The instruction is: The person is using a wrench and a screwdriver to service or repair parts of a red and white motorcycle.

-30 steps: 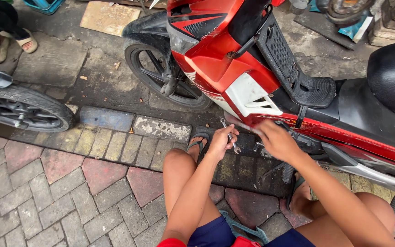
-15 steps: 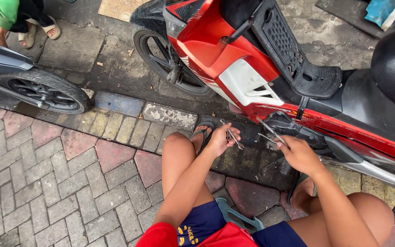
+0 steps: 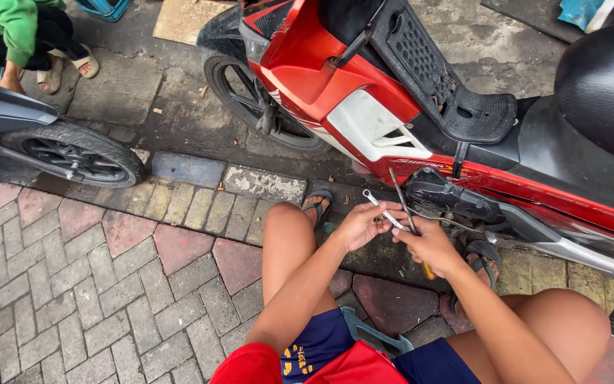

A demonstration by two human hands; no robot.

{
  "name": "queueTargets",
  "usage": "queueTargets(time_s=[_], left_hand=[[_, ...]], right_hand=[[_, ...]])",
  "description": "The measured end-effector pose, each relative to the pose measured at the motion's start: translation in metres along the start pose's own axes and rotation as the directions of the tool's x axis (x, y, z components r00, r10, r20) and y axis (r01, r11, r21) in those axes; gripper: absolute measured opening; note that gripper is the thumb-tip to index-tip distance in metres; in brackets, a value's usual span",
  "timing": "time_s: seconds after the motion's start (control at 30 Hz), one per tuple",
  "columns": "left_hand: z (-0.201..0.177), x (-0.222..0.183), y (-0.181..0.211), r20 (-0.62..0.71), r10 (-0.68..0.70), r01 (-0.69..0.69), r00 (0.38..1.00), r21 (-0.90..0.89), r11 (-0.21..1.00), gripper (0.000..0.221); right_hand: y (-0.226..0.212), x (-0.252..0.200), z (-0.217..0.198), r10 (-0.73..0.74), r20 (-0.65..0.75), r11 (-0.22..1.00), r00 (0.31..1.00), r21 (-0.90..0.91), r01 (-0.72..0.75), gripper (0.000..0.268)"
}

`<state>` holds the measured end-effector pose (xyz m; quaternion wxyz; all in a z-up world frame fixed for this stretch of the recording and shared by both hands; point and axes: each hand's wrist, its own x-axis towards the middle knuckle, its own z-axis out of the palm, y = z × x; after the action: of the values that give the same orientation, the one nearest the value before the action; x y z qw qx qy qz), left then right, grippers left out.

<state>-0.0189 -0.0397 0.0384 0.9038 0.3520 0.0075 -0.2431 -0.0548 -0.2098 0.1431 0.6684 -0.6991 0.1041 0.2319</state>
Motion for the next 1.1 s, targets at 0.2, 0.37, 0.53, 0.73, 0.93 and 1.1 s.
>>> queueTargets(time_s=[0.2,0.37,0.53,0.73,0.93,1.1], left_hand=[[-0.001,0.008,0.0,-0.106,0.022,-0.02,0.994,0.024,1.0,0.039],[-0.017,0.018,-0.005,-0.226,0.025,0.001,0.974,0.113,0.994,0.033],[-0.033,0.024,-0.022,-0.233,0.076,0.031,0.969,0.423,0.906,0.026],[-0.036,0.024,-0.023,-0.307,0.125,0.062,0.944,0.533,0.844,0.016],[-0.009,0.01,0.006,-0.381,0.105,0.064,0.919,0.405,0.912,0.02],[-0.01,0.007,0.015,-0.326,0.043,0.063,0.944,0.307,0.95,0.025]], right_hand=[[0.056,0.036,-0.006,-0.018,-0.117,0.975,0.993,0.216,0.043,0.021],[0.052,0.034,-0.007,0.008,-0.16,0.963,0.987,0.266,0.035,0.023],[0.033,0.021,0.001,0.022,-0.082,0.992,0.996,0.128,-0.011,0.024],[0.051,0.04,0.001,-0.007,-0.011,0.989,1.0,-0.147,0.006,0.017],[0.052,0.042,0.001,-0.02,-0.014,0.94,1.0,-0.34,0.014,0.029],[0.058,0.046,0.001,-0.003,-0.003,0.977,1.0,-0.214,0.003,0.025]])
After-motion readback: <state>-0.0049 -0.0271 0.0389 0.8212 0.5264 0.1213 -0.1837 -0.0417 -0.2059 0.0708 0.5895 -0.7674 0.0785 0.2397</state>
